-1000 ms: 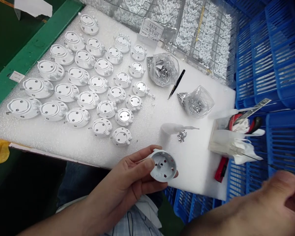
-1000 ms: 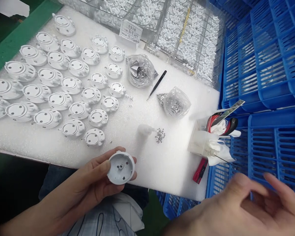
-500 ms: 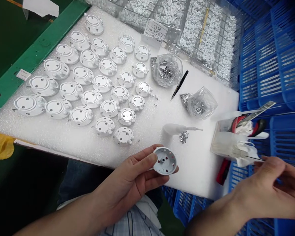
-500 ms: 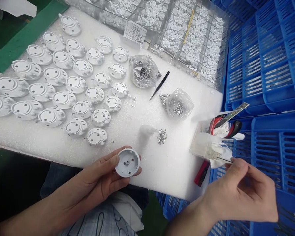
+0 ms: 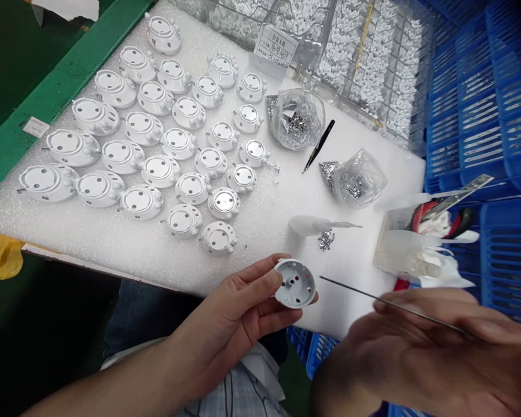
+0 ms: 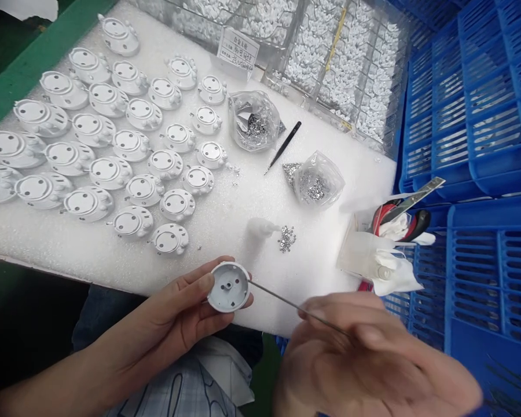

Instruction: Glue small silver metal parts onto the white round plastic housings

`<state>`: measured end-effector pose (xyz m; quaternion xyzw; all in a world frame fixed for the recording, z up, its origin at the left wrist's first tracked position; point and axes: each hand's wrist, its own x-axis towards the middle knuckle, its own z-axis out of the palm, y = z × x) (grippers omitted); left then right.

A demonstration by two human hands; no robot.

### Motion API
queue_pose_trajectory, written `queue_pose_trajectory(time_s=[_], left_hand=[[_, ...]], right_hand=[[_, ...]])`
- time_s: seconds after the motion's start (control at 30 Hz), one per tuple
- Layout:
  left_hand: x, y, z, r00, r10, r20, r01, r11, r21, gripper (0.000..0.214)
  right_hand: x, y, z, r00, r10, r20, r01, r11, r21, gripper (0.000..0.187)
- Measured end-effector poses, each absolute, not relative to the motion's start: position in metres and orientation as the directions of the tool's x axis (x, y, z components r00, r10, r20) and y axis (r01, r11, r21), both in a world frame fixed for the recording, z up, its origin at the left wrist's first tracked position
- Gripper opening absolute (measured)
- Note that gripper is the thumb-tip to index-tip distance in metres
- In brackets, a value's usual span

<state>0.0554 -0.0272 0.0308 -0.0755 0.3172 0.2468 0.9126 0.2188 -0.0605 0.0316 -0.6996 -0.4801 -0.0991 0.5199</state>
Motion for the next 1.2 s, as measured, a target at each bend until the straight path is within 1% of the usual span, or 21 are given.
queue_pose_trajectory(time_s=[0.03,0.1,0.13,0.17,0.33,0.57,0.7,0.93,1.07,1.2], left_hand=[[0.055,-0.028,0.03,0.681,0.409,-0.607,-0.497,0.867,0.026,0.013],[0.056,-0.029,0.028,0.689,0.422,-0.589,-0.495,0.868,0.042,0.013],[0.056,-0.03,0.027,0.695,0.424,-0.58,-0.492,0.87,0.047,0.013],[0.056,-0.03,0.026,0.702,0.426,-0.57,-0.488,0.871,0.05,0.013],[0.057,-0.031,0.023,0.71,0.426,-0.56,-0.487,0.872,0.045,0.013],[0.056,-0.031,0.025,0.699,0.422,-0.578,-0.483,0.874,0.053,0.013],[0.056,-0.031,0.024,0.703,0.426,-0.57,-0.482,0.874,0.059,0.014],[0.056,-0.03,0.024,0.702,0.428,-0.569,-0.492,0.869,0.047,0.013],[0.056,-0.027,0.029,0.691,0.406,-0.598,-0.485,0.874,0.033,0.014],[0.056,-0.029,0.028,0.692,0.411,-0.594,-0.489,0.872,0.034,0.014]], right_hand=[[0.212,-0.051,0.028,0.556,0.398,0.73,0.763,0.104,-0.638,0.024],[0.202,-0.036,0.023,0.573,0.309,0.759,0.723,0.245,-0.646,0.019],[0.199,-0.032,0.021,0.582,0.305,0.754,0.7,0.284,-0.655,0.017],[0.197,-0.03,0.019,0.584,0.332,0.74,0.682,0.293,-0.67,0.015],[0.195,-0.032,0.016,0.572,0.359,0.738,0.694,0.267,-0.668,0.018],[0.196,-0.032,0.015,0.601,0.327,0.729,0.668,0.294,-0.683,0.017],[0.197,-0.034,0.014,0.596,0.332,0.731,0.669,0.298,-0.681,0.024],[0.2,-0.035,0.016,0.581,0.36,0.73,0.674,0.29,-0.679,0.028],[0.198,-0.033,0.017,0.59,0.34,0.732,0.677,0.285,-0.678,0.025],[0.198,-0.033,0.017,0.588,0.346,0.732,0.675,0.289,-0.679,0.027]])
